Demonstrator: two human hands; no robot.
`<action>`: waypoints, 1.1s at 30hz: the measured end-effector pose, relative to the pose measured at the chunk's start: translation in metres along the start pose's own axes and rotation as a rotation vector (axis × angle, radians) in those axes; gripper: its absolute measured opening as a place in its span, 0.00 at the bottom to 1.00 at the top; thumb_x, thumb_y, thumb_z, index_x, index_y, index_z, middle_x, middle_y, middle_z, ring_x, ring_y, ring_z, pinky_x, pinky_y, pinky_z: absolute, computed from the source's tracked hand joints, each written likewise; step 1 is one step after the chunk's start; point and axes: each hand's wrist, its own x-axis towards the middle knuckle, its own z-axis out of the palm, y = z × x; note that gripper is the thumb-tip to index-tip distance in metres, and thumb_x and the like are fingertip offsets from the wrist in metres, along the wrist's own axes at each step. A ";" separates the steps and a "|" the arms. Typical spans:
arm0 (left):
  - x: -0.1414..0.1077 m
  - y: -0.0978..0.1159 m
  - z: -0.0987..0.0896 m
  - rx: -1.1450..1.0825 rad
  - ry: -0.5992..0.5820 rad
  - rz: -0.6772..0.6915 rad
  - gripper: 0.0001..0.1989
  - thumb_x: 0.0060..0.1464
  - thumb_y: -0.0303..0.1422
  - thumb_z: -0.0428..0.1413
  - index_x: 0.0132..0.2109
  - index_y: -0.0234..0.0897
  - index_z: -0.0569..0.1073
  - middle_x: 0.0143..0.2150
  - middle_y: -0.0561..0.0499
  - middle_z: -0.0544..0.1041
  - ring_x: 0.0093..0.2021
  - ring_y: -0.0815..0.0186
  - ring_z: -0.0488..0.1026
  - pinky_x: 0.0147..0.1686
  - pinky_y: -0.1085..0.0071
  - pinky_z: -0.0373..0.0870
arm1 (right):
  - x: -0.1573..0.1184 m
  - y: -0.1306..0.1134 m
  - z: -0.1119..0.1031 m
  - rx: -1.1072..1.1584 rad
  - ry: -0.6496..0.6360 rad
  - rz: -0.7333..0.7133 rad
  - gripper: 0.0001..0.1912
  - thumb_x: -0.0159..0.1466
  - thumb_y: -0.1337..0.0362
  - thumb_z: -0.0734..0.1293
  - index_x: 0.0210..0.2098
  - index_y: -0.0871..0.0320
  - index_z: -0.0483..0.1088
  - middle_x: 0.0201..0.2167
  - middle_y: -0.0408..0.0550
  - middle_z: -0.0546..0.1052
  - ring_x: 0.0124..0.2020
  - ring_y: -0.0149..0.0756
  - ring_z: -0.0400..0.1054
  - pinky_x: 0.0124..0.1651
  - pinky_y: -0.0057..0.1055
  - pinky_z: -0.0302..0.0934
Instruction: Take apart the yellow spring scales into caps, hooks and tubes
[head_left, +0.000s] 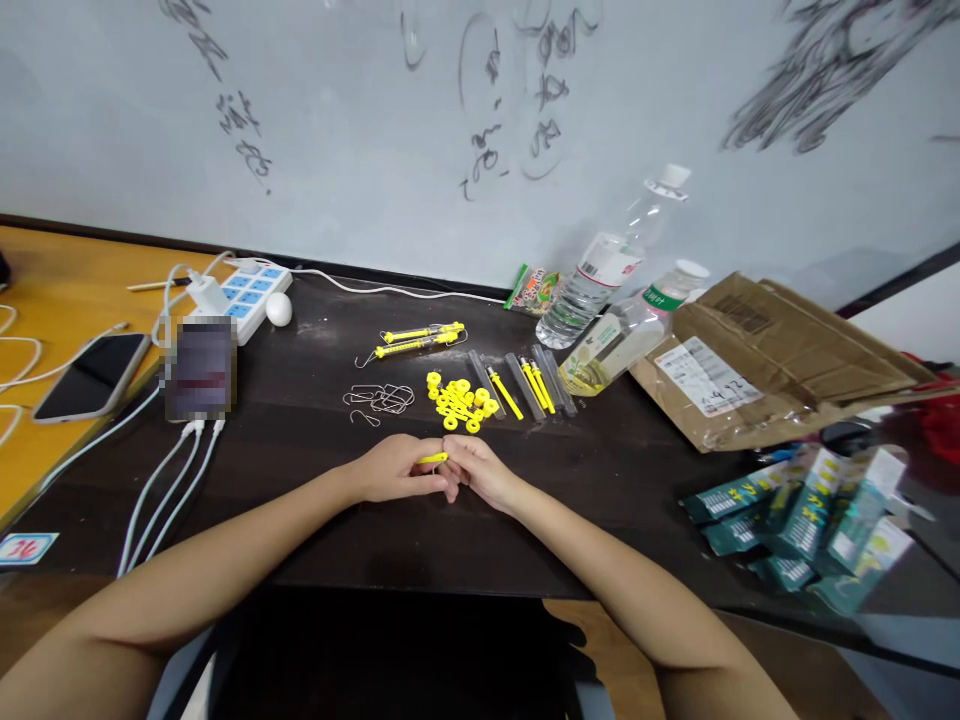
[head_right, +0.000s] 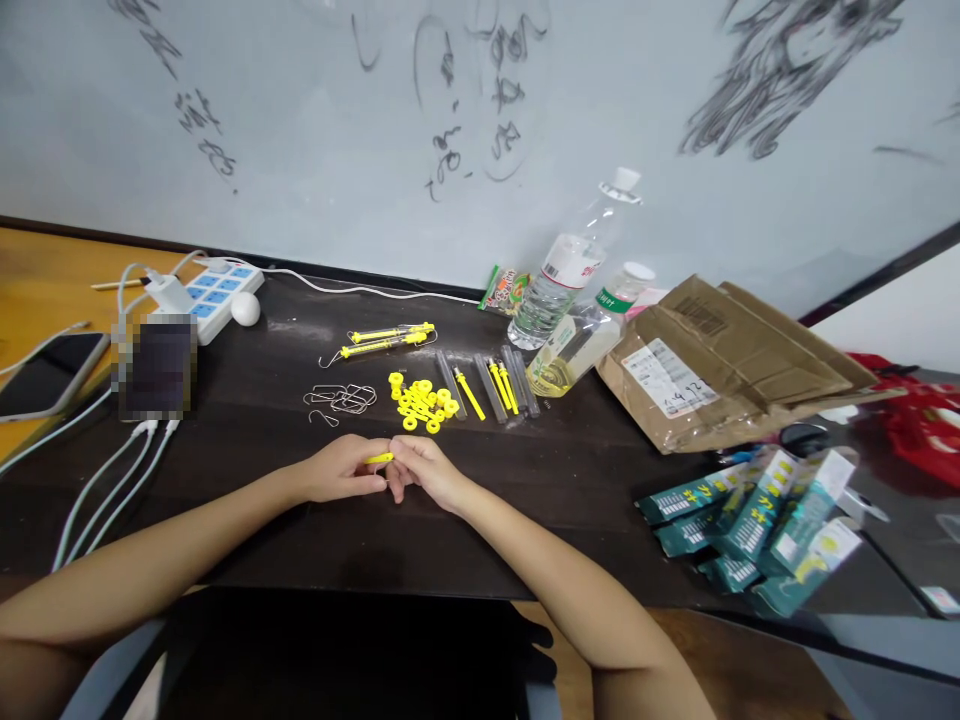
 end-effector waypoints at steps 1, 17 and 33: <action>0.000 0.000 0.000 -0.006 -0.004 0.004 0.18 0.60 0.46 0.47 0.43 0.36 0.70 0.30 0.54 0.75 0.24 0.73 0.65 0.27 0.79 0.58 | 0.000 0.000 0.000 -0.008 0.001 0.002 0.24 0.61 0.46 0.62 0.21 0.59 0.59 0.13 0.38 0.66 0.14 0.25 0.62 0.20 0.22 0.52; -0.003 0.008 0.000 0.158 0.003 -0.065 0.18 0.61 0.48 0.45 0.46 0.38 0.68 0.33 0.54 0.77 0.28 0.69 0.72 0.29 0.77 0.61 | 0.000 -0.003 0.003 0.089 0.045 0.021 0.21 0.60 0.48 0.65 0.24 0.61 0.67 0.11 0.38 0.66 0.12 0.25 0.60 0.17 0.22 0.57; -0.003 0.004 0.008 0.488 0.020 -0.052 0.27 0.61 0.54 0.34 0.41 0.37 0.65 0.31 0.50 0.76 0.30 0.63 0.75 0.27 0.74 0.60 | -0.001 0.000 -0.005 0.110 0.042 0.045 0.22 0.57 0.48 0.68 0.22 0.62 0.65 0.16 0.40 0.70 0.14 0.26 0.65 0.16 0.24 0.64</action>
